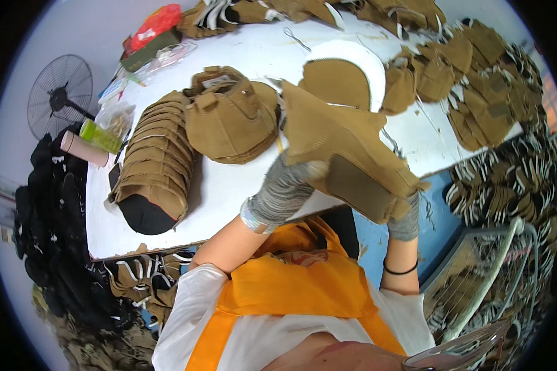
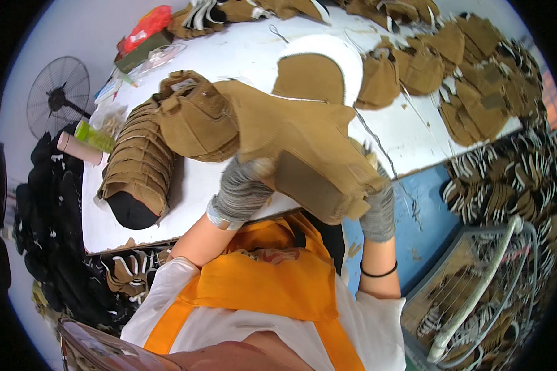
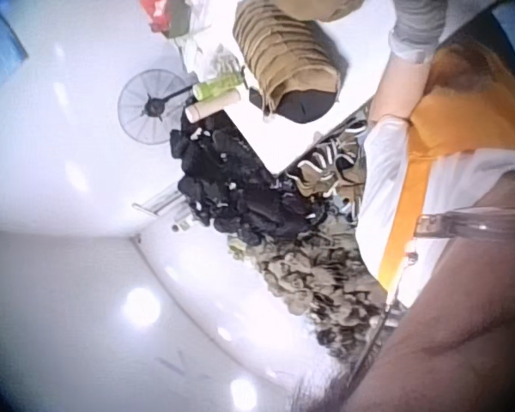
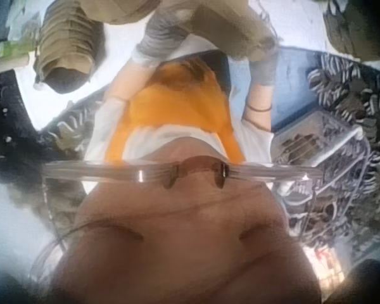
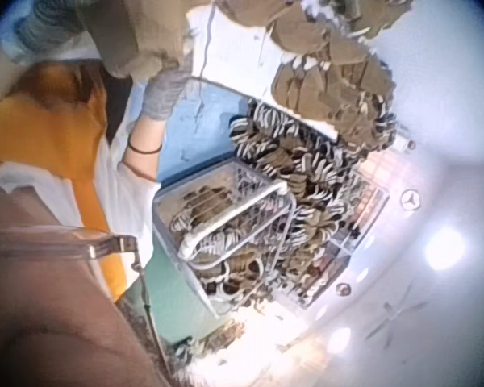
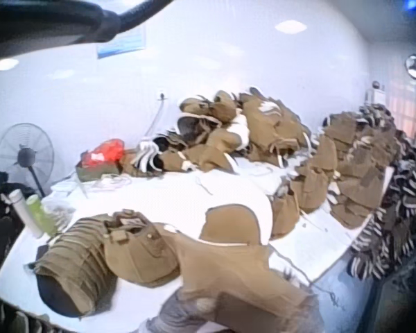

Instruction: The person uses snips to trim excess material and threads from several tan boot uppers while wearing work gloves.

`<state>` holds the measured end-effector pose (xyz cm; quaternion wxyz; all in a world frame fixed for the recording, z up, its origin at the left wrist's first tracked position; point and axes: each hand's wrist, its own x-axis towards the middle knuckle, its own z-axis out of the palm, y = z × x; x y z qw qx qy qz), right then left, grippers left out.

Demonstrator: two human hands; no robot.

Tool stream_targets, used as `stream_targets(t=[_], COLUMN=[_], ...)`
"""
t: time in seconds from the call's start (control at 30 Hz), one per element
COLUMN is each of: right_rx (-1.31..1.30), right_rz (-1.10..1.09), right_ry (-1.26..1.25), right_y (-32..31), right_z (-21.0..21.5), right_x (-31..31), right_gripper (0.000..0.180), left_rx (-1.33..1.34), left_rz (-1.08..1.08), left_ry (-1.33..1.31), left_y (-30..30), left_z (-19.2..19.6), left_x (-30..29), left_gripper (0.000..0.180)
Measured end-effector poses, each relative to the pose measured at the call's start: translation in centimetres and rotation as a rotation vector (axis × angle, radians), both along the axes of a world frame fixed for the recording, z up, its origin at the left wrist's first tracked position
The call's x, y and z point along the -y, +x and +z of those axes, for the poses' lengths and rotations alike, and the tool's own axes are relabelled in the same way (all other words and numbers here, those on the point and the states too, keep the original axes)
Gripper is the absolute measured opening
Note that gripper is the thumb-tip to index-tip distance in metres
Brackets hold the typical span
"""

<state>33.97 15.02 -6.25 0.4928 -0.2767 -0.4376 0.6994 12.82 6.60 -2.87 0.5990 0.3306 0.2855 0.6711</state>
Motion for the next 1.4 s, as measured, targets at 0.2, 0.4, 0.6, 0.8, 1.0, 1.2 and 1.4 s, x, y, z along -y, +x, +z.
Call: stream_targets(t=[0.2,0.4,0.6,0.8,1.0,1.2,1.4], right_rx=[-0.416,-0.431,-0.444,-0.523,-0.335,-0.042,0.160], right_rz=[0.347,0.293,0.310,0.480,0.650,0.329,-0.183], right_ry=[0.005,0.173,0.219,0.202,-0.089,0.055,1.412], right_y=[0.9,-2.9,-7.4,-13.0,-20.8,-23.3,-21.9], right_z=[-1.1,0.4,2.9,8.9,11.4,11.4,12.5], right_x=[-1.2,0.4,1.8,-1.8,-5.3,-4.6,-6.9], right_gripper=[0.052,0.050,0.046,0.035,0.019,0.025,0.029], left_rx=[0.161,0.251,0.161,0.427,-0.664,0.427,-0.435], left_rz=[-0.078,-0.092,0.034,0.113,0.879,0.123,0.687], left_ry=[0.078,0.137,0.180,0.175,0.345,0.502,0.595], left_y=[-0.2,-2.2,-3.6,-7.9,-12.5,-15.5,-15.6], left_z=[2.8,3.7,4.6,9.9,8.3,7.3,11.4], left_x=[1.1,2.8,5.0,5.9,5.2,5.3,6.8], left_gripper=[0.066,0.064,0.057,0.042,0.052,0.035,0.035])
